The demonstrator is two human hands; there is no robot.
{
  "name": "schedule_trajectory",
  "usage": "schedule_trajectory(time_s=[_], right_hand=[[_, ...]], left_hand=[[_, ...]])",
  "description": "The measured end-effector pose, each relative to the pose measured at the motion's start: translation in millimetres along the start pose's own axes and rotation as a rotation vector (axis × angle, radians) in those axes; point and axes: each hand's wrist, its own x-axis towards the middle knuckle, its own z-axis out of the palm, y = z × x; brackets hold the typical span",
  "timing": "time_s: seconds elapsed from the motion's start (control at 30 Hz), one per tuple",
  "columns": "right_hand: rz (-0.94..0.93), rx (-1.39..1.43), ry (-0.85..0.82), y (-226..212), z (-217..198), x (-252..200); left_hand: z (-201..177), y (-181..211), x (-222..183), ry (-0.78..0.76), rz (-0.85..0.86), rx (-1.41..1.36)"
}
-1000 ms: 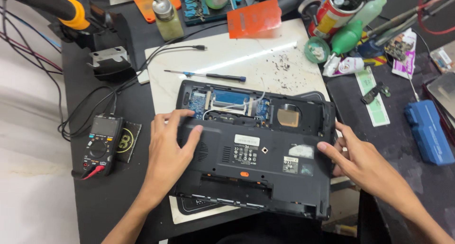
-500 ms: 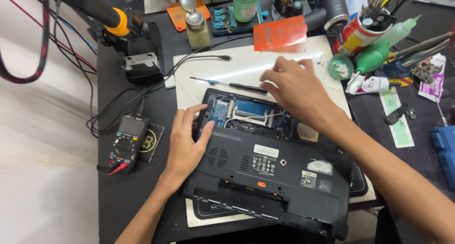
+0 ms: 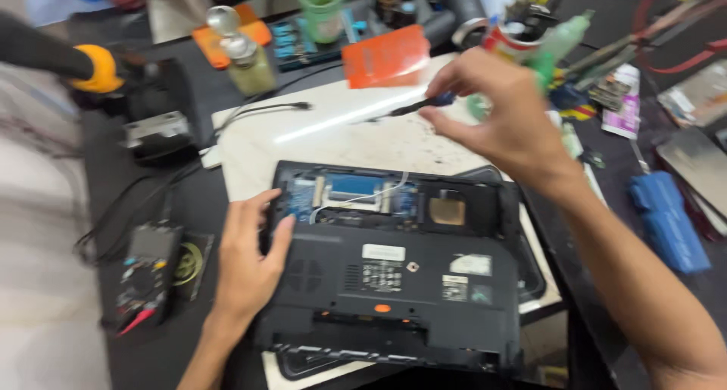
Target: The person removes a keyboard from its packaging, closes a laptop, flips it over, and uses a screwdriver to remove several screws from the bottom casing before sliding out a drive.
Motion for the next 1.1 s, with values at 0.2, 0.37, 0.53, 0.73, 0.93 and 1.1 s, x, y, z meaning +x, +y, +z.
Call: schedule_trajectory(time_s=[0.2, 0.37, 0.53, 0.73, 0.93, 1.1], right_hand=[[0.194, 0.247, 0.269, -26, -87, -68], [0.121, 0.177, 0.383, -13, -87, -115], [0.124, 0.175, 0.390, -1, -79, -132], [0.205, 0.346, 0.410, 5, -69, -131], [0.135, 0.283, 0.443, 20, -58, -133], [0.069, 0.185, 0.494, 33, -51, -143]], left_hand=[[1, 10, 8, -0.052, 0.023, 0.049], [14, 27, 16, -0.074, 0.175, 0.223], [26, 54, 32, -0.068, 0.266, 0.266], [65, 104, 47, -0.276, 0.396, 0.056], [135, 137, 66, -0.501, 0.576, -0.162], [183, 140, 85, -0.626, 0.513, -0.378]])
